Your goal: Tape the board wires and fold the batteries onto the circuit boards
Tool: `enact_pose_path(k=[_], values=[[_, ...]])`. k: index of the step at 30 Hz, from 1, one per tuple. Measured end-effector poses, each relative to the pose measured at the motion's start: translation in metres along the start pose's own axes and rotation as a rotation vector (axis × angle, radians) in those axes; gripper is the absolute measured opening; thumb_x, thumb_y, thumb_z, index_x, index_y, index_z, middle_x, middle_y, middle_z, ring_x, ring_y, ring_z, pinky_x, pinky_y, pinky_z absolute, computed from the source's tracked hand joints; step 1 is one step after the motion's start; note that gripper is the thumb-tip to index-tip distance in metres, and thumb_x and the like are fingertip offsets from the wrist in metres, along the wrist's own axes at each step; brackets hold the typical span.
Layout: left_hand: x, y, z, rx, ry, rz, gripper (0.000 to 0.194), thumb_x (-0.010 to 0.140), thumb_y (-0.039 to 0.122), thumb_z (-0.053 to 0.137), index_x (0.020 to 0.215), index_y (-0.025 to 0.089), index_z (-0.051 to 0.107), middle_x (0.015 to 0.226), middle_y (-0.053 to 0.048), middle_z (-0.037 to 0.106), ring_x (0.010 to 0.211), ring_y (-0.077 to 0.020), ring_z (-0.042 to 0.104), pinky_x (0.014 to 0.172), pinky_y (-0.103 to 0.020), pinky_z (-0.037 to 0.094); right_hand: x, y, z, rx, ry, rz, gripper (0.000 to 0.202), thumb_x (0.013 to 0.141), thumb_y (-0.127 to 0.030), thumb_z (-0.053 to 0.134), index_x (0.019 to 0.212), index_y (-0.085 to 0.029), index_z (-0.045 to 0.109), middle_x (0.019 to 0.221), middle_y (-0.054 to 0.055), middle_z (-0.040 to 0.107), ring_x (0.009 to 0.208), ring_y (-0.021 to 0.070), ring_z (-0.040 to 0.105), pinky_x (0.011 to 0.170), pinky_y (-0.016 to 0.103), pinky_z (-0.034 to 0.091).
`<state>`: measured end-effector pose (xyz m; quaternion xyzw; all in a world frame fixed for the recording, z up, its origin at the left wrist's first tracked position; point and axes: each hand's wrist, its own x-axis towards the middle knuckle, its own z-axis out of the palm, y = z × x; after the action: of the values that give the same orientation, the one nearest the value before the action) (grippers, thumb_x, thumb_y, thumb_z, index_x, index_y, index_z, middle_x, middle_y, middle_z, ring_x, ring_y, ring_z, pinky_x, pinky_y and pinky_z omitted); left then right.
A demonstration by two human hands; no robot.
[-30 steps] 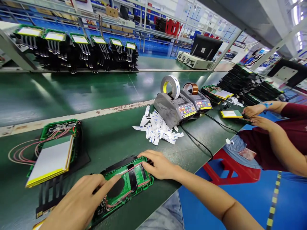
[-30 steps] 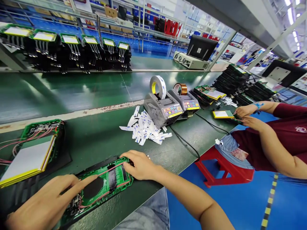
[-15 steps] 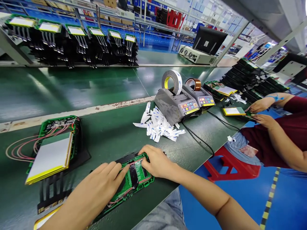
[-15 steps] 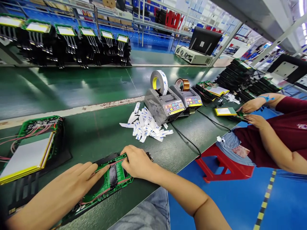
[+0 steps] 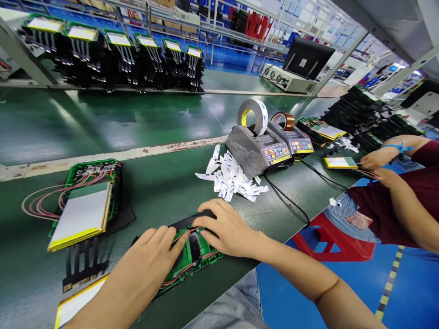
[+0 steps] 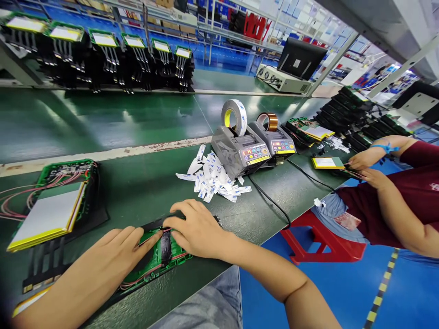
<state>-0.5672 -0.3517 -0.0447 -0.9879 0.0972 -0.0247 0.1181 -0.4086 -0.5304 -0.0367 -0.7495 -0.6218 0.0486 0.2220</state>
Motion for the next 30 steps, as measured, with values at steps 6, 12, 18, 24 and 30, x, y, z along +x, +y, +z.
enact_pose_path(k=[6,12,18,24,30], values=[[-0.002,0.002,0.0,0.001,0.014,-0.015,0.057,0.08,-0.002,0.047,0.125,0.026,0.067,0.081,-0.004,0.057,0.077,-0.0232,0.053,0.07,-0.039,0.036,-0.007,0.003,0.0,-0.135,-0.059,-0.163,0.04,0.101,-0.051,0.051,0.126,-0.023,0.067,0.138,0.009,0.057,0.121,0.0263,0.047,0.101,0.042,0.04],[-0.006,-0.001,-0.011,-0.008,-0.03,-0.016,0.049,0.081,-0.004,0.043,0.107,0.026,0.073,0.078,-0.003,0.056,0.074,-0.0215,0.053,0.069,-0.038,0.036,-0.007,0.01,-0.004,-0.11,-0.167,-0.109,0.045,0.102,-0.056,0.045,0.13,-0.028,0.066,0.148,0.004,0.053,0.126,0.0262,0.046,0.104,0.044,0.035],[-0.005,-0.002,-0.028,-0.042,-0.09,-0.077,0.036,0.084,-0.002,0.046,0.093,0.02,0.073,0.076,-0.005,0.056,0.077,-0.0228,0.055,0.068,-0.036,0.038,-0.008,0.014,-0.005,-0.133,-0.227,-0.16,0.049,0.104,-0.057,0.04,0.136,-0.027,0.061,0.148,0.003,0.054,0.124,0.0251,0.049,0.101,0.044,0.034],[-0.022,-0.01,-0.011,-0.115,-0.117,-0.12,0.051,0.079,-0.006,0.049,0.114,0.025,0.071,0.088,-0.005,0.062,0.079,-0.0233,0.055,0.071,-0.038,0.043,-0.006,0.013,-0.006,-0.167,-0.236,-0.195,0.05,0.103,-0.058,0.042,0.137,-0.025,0.06,0.141,0.006,0.058,0.115,0.024,0.054,0.098,0.043,0.035],[-0.033,-0.022,-0.002,-0.364,0.186,-0.176,0.033,0.095,0.019,0.047,0.12,0.029,0.067,0.117,-0.007,0.059,0.09,-0.022,0.057,0.079,-0.038,0.05,0.001,0.012,-0.007,-0.235,-0.223,-0.27,0.052,0.1,-0.06,0.047,0.132,-0.022,0.062,0.125,0.008,0.064,0.104,0.0238,0.057,0.09,0.04,0.037]])
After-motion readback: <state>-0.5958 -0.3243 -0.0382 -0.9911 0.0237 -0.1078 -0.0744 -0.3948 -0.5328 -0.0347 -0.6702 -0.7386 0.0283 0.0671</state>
